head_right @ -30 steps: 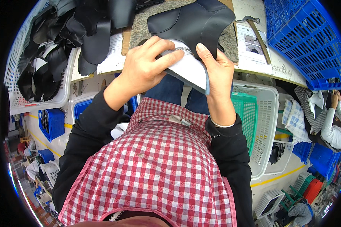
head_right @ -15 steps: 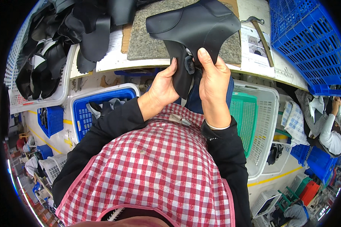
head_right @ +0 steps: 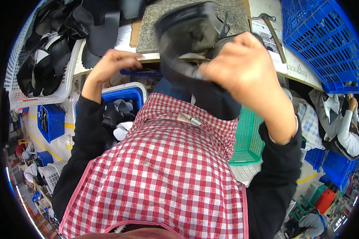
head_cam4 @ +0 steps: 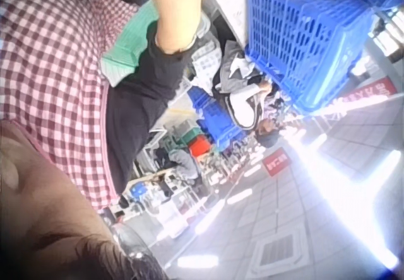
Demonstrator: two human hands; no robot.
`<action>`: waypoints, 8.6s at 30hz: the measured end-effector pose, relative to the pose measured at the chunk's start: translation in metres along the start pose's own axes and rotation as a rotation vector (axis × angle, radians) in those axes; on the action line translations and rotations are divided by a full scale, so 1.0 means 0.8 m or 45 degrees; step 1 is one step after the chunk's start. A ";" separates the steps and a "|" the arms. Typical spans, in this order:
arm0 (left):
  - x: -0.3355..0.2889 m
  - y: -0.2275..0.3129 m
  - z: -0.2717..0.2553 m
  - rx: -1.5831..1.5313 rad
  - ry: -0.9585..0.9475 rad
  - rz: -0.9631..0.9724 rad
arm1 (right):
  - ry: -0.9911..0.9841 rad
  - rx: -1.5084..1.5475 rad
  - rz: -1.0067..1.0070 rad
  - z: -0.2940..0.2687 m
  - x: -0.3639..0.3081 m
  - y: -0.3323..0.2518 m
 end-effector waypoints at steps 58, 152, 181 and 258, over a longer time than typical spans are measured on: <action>0.004 -0.046 0.223 -0.523 -0.391 -0.280 | -0.178 1.728 1.644 0.191 -0.163 -0.048; 0.021 0.076 0.106 0.124 -0.773 0.216 | -0.066 1.765 0.971 0.185 -0.055 -0.035; -0.053 0.054 0.095 0.377 0.154 0.195 | -0.161 0.873 0.797 0.168 -0.009 -0.056; 0.060 0.119 0.073 -0.707 0.247 0.839 | 0.404 0.617 0.915 0.027 -0.109 -0.028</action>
Point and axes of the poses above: each hand's wrist, its own x-axis towards the middle knuckle, its own z-axis out of the palm, y = z × x, the point moved 6 cm from there along x, towards the middle knuckle, and after that the axes turned 6 degrees about -z, right-handed, at the moved point
